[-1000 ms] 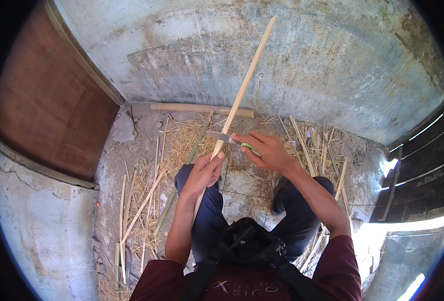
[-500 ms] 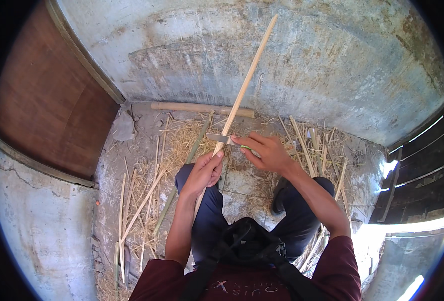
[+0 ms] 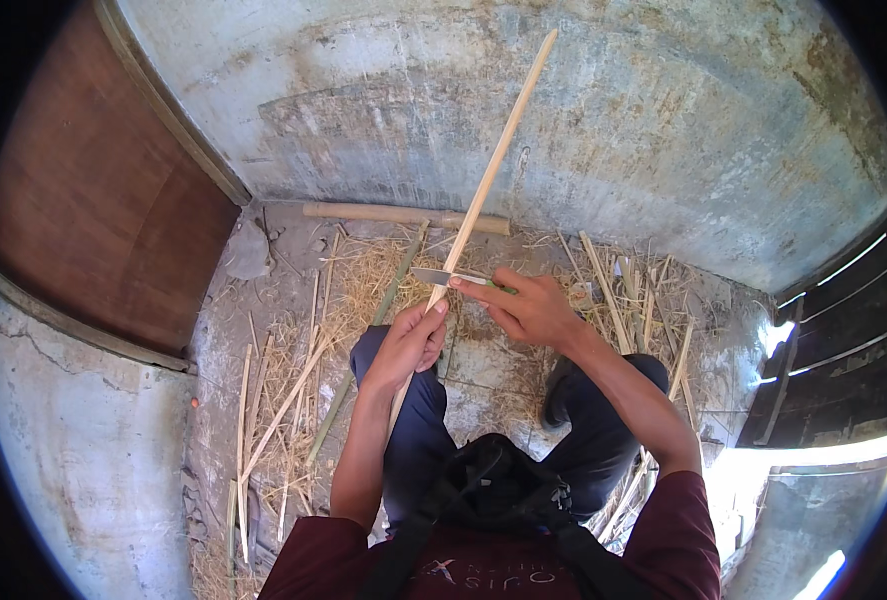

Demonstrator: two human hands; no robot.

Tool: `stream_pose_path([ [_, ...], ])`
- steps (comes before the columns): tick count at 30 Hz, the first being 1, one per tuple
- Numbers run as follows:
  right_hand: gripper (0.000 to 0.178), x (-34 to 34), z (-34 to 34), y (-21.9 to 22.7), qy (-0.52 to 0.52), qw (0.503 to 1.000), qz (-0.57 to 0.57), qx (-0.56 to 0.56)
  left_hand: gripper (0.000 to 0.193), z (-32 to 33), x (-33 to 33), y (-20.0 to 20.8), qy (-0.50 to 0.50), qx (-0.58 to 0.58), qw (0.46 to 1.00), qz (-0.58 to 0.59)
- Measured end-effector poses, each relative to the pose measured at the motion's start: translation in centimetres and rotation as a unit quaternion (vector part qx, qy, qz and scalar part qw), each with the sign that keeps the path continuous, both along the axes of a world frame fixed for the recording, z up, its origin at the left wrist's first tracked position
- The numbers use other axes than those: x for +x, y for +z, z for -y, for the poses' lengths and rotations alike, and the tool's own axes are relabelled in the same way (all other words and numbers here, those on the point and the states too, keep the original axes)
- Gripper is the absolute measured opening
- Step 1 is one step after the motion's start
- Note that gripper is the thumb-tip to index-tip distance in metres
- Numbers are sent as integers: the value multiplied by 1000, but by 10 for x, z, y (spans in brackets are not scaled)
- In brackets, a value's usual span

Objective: The person whittles a thin wooden rod by hand using a small knife, shaving off pieces of wood to thin one end.

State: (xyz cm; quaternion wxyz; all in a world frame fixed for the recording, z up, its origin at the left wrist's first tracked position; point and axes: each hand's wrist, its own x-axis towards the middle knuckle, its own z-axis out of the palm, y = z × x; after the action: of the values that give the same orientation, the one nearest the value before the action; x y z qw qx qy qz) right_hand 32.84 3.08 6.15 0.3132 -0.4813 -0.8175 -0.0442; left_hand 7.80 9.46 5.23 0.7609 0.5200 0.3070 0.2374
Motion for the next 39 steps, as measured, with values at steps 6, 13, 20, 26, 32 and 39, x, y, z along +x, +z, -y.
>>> stream_pose_path([
  [6, 70, -1, -1, -6, -11, 1000, 24, 1, 42, 0, 0, 0, -3, -9, 1000, 6],
  [13, 73, -5, -2, -7, -22, 998, 63, 12, 43, -2, -2, -4, -3, -12, 1000, 12],
  [20, 81, -6, -4, -11, -25, 996, 81, 17, 43, -2, -2, -5, 1, -10, 1000, 11],
  [26, 78, -4, -5, -14, -27, 995, 86, 34, 43, -1, -2, -5, 0, 3, 1000, -2],
  [32, 72, 5, -11, -11, -36, 995, 83, 44, 43, 0, 1, -7, 12, 18, 1000, -12],
  [39, 76, -2, -4, -9, -38, 993, 102, 37, 39, 0, -2, -15, 17, 47, 998, -22],
])
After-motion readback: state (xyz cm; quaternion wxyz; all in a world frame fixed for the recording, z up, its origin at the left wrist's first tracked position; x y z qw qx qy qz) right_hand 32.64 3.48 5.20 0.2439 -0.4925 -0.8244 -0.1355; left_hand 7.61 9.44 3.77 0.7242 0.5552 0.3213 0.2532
